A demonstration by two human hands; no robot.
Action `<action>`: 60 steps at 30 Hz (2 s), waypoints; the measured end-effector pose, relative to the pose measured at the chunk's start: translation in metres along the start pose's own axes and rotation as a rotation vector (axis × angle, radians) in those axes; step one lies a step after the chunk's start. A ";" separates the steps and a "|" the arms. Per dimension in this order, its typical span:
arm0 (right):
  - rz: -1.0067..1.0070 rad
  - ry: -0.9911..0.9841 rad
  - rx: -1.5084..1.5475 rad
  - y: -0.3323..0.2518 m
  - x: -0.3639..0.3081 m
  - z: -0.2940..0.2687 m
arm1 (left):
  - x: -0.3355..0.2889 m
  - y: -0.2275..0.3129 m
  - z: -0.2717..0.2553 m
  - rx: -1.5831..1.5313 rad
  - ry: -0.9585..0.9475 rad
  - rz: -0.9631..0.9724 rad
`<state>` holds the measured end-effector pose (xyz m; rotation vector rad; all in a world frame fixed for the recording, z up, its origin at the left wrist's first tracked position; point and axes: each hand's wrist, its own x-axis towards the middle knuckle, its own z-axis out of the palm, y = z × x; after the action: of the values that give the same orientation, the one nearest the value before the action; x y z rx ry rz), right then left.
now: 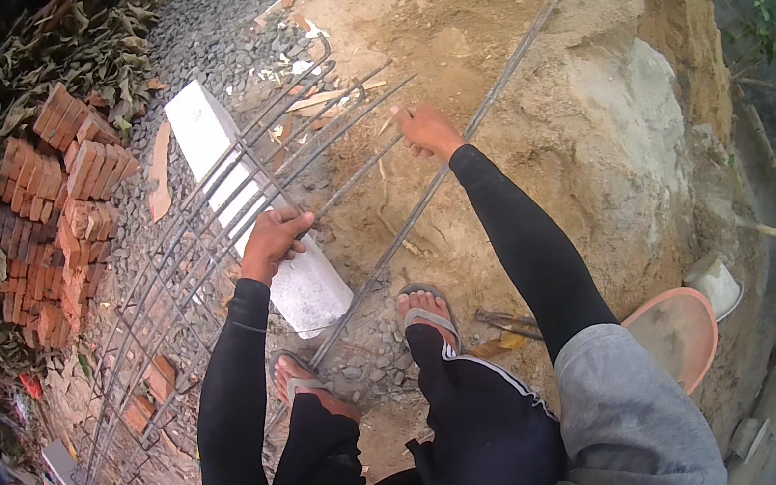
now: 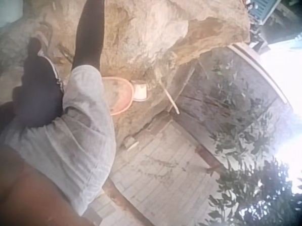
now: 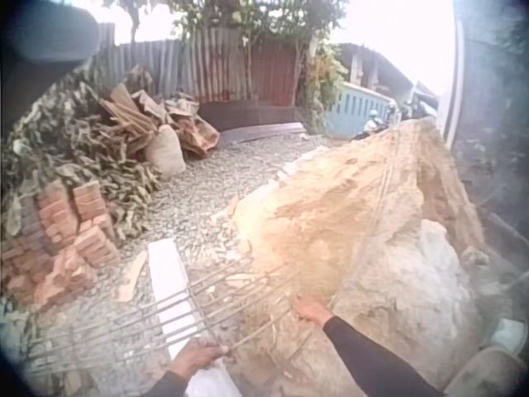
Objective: The person prepares a rebar cage by positioning metal rings along straight rebar rods and securing them by hand with wire and a pair of pliers.
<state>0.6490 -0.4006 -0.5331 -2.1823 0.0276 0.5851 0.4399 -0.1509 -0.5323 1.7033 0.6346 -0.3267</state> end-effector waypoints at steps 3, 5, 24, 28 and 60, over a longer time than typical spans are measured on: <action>-0.052 -0.061 -0.053 0.004 0.004 -0.002 | -0.008 0.008 0.005 0.171 0.080 0.052; -0.068 -0.126 0.056 0.007 0.006 -0.003 | -0.007 0.010 0.004 0.316 0.108 0.068; -0.150 0.144 0.146 0.044 -0.060 -0.007 | 0.001 0.001 0.002 0.336 -0.012 0.116; -0.162 -0.107 -0.410 0.164 -0.168 -0.001 | 0.003 -0.008 -0.003 0.235 0.005 0.092; -0.240 -0.422 -0.269 0.084 -0.244 -0.038 | 0.005 -0.010 0.000 0.195 0.002 0.129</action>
<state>0.4289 -0.5260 -0.4734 -2.2269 -0.5589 0.9390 0.4388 -0.1482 -0.5430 1.9219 0.5038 -0.3032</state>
